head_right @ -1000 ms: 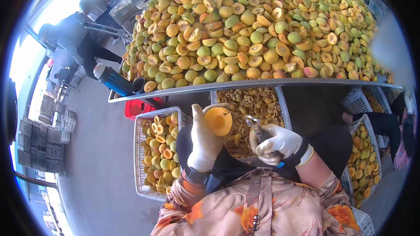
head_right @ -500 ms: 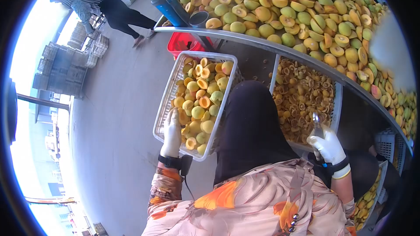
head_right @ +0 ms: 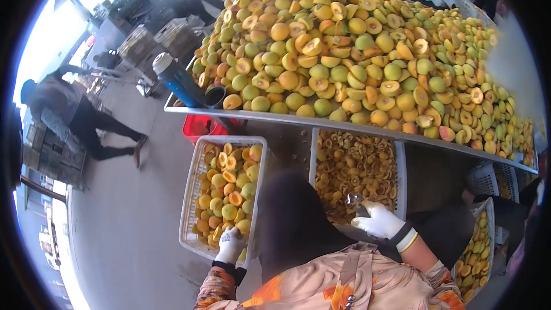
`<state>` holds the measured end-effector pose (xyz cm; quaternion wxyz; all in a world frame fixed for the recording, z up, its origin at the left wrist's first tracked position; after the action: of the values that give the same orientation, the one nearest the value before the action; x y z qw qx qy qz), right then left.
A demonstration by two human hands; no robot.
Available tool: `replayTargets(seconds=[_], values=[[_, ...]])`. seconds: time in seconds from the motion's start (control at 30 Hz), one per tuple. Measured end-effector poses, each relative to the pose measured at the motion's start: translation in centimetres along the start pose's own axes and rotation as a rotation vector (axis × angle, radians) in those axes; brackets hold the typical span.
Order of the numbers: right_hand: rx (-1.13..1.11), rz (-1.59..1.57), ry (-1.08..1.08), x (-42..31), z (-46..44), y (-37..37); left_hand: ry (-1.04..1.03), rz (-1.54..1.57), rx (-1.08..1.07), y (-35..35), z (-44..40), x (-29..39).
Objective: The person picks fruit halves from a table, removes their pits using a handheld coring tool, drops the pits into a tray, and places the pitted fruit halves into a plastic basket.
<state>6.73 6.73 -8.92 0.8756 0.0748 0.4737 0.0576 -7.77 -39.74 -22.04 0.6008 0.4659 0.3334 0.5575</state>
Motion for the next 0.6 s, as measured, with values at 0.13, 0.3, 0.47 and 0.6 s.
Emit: replayTargets(seconds=[0.13, 0.3, 0.47, 0.6], values=[[-0.001, -0.034, -0.071, -0.1, 0.0, 0.2, -0.069, -0.079, -0.128, 0.9, -1.8, 1.6], [-0.014, -0.061, -0.057, 2.0, -1.2, 2.5, -0.254, -0.316, -0.215, 4.7, -8.6, 3.1], [0.06, -0.038, 0.059, 1.0, -1.7, 4.1, -0.499, -0.02, 0.357, 21.7, -16.8, 20.4], [0.06, -0.04, 0.052, 0.0, -1.5, 4.6, -0.825, 0.297, 0.728, 30.1, -22.0, 36.1]])
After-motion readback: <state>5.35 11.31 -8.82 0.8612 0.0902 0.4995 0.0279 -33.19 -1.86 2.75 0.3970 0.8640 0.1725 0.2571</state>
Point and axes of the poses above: each hand's wrist, its own z-axis away from the middle knuckle, its own y-axis out of the back of the hand, x = y × z, the point moved 3 cm from there along -z, towards the middle knuckle, and after that the axes turned 6 degrees about -z, right-handed, at the moved point
